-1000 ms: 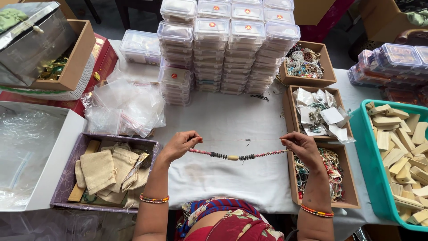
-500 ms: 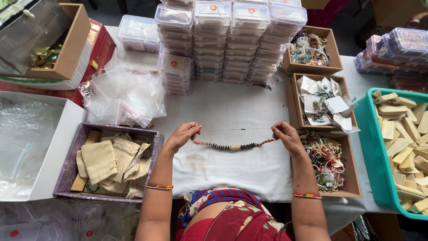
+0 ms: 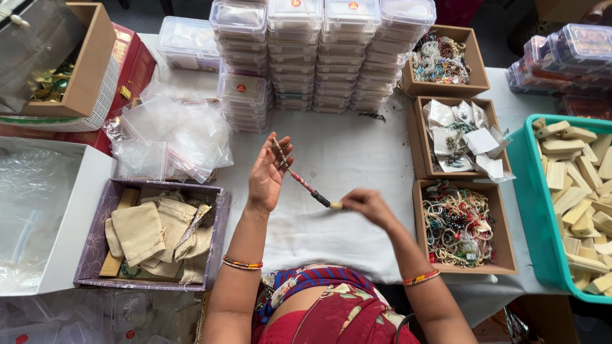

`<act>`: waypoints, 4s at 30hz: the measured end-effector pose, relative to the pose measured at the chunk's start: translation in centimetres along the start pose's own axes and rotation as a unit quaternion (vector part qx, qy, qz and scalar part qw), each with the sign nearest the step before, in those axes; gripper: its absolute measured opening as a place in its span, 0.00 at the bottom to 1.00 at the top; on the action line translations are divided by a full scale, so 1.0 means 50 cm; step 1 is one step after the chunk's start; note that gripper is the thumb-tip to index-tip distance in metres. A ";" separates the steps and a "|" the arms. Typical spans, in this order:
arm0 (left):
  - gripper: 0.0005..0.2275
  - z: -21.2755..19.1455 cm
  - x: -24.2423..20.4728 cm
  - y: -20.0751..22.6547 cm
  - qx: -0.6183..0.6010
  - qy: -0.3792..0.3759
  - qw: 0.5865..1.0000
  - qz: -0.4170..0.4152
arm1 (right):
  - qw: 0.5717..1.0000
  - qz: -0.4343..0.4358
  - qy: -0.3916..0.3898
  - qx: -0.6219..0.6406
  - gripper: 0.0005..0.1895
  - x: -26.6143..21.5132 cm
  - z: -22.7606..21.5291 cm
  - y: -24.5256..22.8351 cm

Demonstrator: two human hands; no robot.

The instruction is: The person handles beaded necklaces on a table, placing them into small plastic bags and then into beige cloth pouches. They also place the pouches into small plastic containers and stack them. The person repeats this process with different necklaces.

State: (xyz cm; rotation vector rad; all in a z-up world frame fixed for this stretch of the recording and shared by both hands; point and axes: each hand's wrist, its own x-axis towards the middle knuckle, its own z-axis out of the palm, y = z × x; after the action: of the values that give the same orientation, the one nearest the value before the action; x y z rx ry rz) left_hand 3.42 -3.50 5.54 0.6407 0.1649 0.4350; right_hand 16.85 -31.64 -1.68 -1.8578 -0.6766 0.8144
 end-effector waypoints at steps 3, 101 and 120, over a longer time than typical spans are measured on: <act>0.32 -0.013 0.028 -0.042 0.142 -0.012 0.989 0.025 | 0.986 -0.052 -0.111 -0.117 0.08 -0.039 0.042 -0.119; 0.18 -0.057 -0.047 -0.189 0.210 0.112 0.920 -0.311 | 0.969 -0.187 -0.052 -0.155 0.11 0.039 0.090 -0.207; 0.17 0.023 -0.141 -0.227 0.755 0.092 0.646 0.066 | 0.744 0.211 0.083 0.628 0.25 0.064 0.242 -0.013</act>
State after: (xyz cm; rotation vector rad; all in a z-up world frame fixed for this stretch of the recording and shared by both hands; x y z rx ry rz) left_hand 1.28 -15.34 -0.38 2.3016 0.7175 0.4322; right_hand 9.40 -22.41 -5.66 -0.7565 0.4397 0.9926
